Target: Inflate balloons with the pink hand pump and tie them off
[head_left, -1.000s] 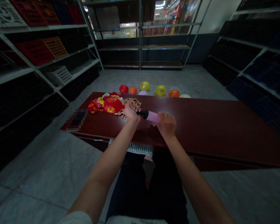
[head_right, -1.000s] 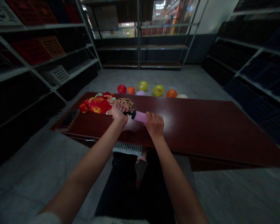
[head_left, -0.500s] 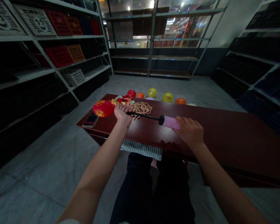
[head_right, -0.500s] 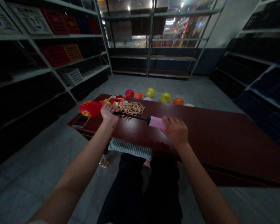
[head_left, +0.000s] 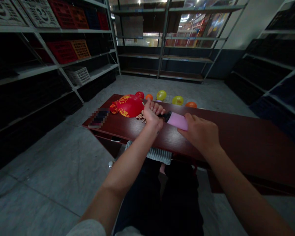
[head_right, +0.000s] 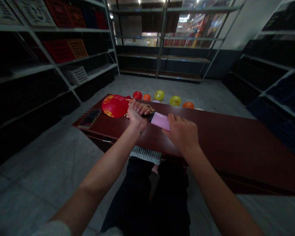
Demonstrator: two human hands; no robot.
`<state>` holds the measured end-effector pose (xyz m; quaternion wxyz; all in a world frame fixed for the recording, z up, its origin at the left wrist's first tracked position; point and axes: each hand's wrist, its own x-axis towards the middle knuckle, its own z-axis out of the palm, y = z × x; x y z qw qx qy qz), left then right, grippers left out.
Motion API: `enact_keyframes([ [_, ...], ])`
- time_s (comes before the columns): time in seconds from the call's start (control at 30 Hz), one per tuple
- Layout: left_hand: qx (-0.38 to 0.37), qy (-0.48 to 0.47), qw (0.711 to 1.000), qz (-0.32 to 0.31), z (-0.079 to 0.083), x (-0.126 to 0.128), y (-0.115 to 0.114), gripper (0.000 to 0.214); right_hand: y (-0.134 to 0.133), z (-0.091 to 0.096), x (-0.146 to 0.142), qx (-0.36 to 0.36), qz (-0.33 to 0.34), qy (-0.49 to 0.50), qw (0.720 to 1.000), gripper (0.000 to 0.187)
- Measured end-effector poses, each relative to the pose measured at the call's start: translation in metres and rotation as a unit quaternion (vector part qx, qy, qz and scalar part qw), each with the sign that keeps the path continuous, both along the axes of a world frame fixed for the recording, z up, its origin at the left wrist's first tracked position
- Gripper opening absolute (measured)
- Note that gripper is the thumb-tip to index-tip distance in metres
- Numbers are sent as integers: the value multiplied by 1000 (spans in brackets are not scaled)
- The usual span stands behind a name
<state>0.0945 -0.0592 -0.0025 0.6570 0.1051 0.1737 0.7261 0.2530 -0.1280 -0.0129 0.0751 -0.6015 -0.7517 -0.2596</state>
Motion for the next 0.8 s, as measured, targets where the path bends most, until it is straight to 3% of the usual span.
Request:
enact_keyframes([
  [0.1,-12,-5,1000,1,-6,-2,0,49,0,-2,-7,-6,3,-1,1000,33],
  [0.27,-41,1,999,-14,-10,-17,-1,49,-2,-23,-7,-14,20,25,999,31],
  [0.53,-43,-2,999,8,-21,-53,9,46,-6,-52,46,-11,30,-22,999,43],
  [0.63,-43,3,999,18,-23,-67,15,48,-11,-52,59,-9,25,-23,999,41],
  [0.8,-66,-9,996,59,-21,-72,27,56,-15,-42,51,-24,17,-4,1000,38],
])
